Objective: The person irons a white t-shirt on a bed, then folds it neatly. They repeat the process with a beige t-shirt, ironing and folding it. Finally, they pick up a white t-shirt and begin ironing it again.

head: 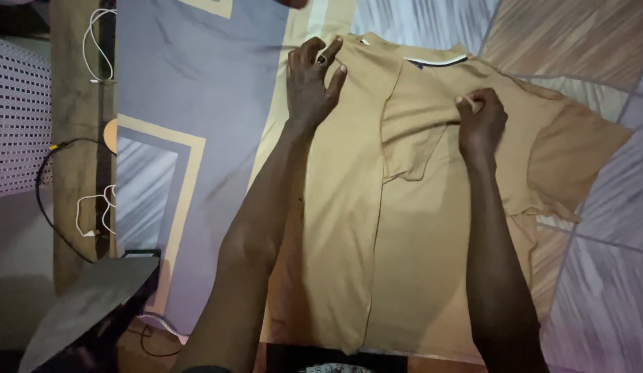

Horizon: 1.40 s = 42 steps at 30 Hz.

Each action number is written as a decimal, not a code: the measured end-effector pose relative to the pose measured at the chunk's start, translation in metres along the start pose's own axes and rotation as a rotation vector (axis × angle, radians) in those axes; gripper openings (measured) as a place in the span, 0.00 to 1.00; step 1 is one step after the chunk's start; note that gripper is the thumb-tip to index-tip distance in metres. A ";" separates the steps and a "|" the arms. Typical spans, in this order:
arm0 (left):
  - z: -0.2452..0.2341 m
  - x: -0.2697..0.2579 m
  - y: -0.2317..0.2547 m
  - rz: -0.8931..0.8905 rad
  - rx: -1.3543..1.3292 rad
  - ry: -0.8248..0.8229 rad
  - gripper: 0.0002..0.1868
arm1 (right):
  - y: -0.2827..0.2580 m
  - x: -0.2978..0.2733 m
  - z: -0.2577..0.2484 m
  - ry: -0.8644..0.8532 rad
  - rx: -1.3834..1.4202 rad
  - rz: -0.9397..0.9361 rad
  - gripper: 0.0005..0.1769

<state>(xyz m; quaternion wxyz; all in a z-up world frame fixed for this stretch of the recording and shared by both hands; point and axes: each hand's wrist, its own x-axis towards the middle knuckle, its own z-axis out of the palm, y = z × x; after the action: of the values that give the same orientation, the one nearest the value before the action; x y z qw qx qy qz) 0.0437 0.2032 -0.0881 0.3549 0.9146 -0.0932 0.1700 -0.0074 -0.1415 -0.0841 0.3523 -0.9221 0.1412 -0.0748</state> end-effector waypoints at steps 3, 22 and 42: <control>0.008 0.003 -0.004 -0.037 0.048 -0.024 0.27 | 0.000 0.000 0.006 -0.011 -0.018 0.020 0.14; 0.030 -0.010 -0.037 0.025 0.029 -0.003 0.32 | -0.039 -0.150 -0.001 -0.263 -0.437 -0.002 0.40; -0.125 -0.296 0.141 -0.170 0.212 -0.569 0.39 | -0.089 -0.443 -0.039 -0.886 -0.423 -0.556 0.54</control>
<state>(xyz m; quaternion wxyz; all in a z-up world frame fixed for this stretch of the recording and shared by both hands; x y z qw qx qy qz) -0.3012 0.1998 -0.0264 0.2301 0.9619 -0.0939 -0.1143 -0.4185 0.0360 -0.0128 0.1524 -0.9184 -0.2567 0.2595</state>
